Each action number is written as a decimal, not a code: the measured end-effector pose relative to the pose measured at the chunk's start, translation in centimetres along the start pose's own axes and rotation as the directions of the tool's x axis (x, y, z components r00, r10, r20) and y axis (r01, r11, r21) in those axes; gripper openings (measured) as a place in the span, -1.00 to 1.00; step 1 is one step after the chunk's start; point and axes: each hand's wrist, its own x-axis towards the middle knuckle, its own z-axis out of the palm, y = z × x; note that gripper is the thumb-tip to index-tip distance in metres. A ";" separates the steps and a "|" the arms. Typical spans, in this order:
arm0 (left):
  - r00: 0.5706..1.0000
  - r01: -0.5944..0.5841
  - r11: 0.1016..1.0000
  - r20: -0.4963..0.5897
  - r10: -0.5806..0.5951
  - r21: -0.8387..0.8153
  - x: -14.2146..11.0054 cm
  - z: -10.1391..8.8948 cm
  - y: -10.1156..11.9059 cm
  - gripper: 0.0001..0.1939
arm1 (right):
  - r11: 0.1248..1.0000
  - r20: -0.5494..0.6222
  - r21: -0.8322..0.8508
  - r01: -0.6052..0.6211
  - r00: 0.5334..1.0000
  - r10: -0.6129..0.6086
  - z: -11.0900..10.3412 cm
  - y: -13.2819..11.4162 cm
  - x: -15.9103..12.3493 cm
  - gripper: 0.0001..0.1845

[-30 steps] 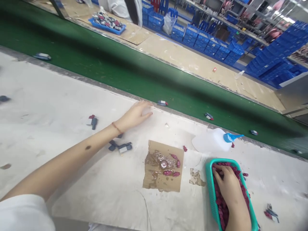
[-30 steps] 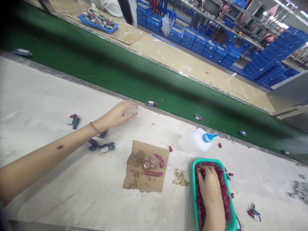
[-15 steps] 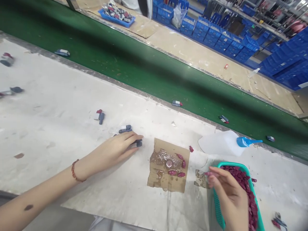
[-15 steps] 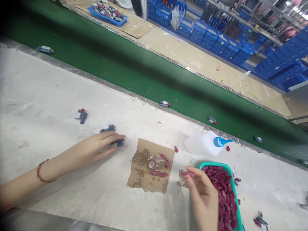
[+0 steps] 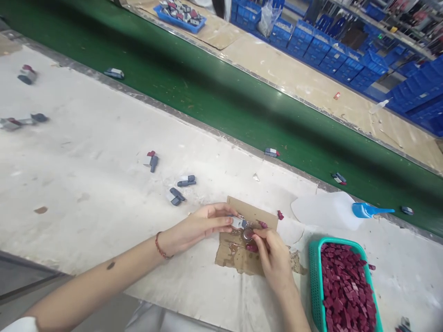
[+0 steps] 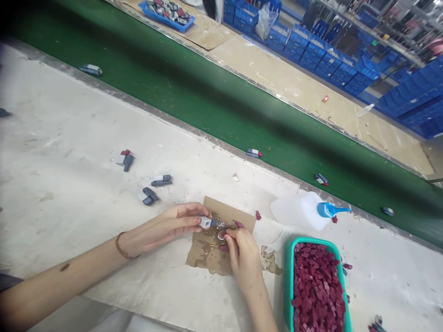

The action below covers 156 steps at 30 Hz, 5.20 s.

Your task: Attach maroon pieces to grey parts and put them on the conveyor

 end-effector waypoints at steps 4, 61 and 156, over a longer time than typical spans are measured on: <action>1.000 0.000 0.996 -0.001 0.000 0.088 0.0 -0.1 -0.6 -0.59 | 0.934 0.051 -0.285 0.217 0.976 -0.211 0.5 0.2 0.4 -0.70; 0.886 -0.457 0.411 0.359 0.294 0.789 -1.3 0.3 -4.1 -0.74 | 0.968 -0.009 0.248 -0.033 0.999 0.036 1.8 -2.5 -0.8 -0.81; 0.944 -0.327 0.843 0.177 0.277 0.426 -0.6 1.0 -3.5 -0.53 | 0.962 0.003 0.127 -0.243 0.970 0.244 0.7 -0.3 0.3 -0.69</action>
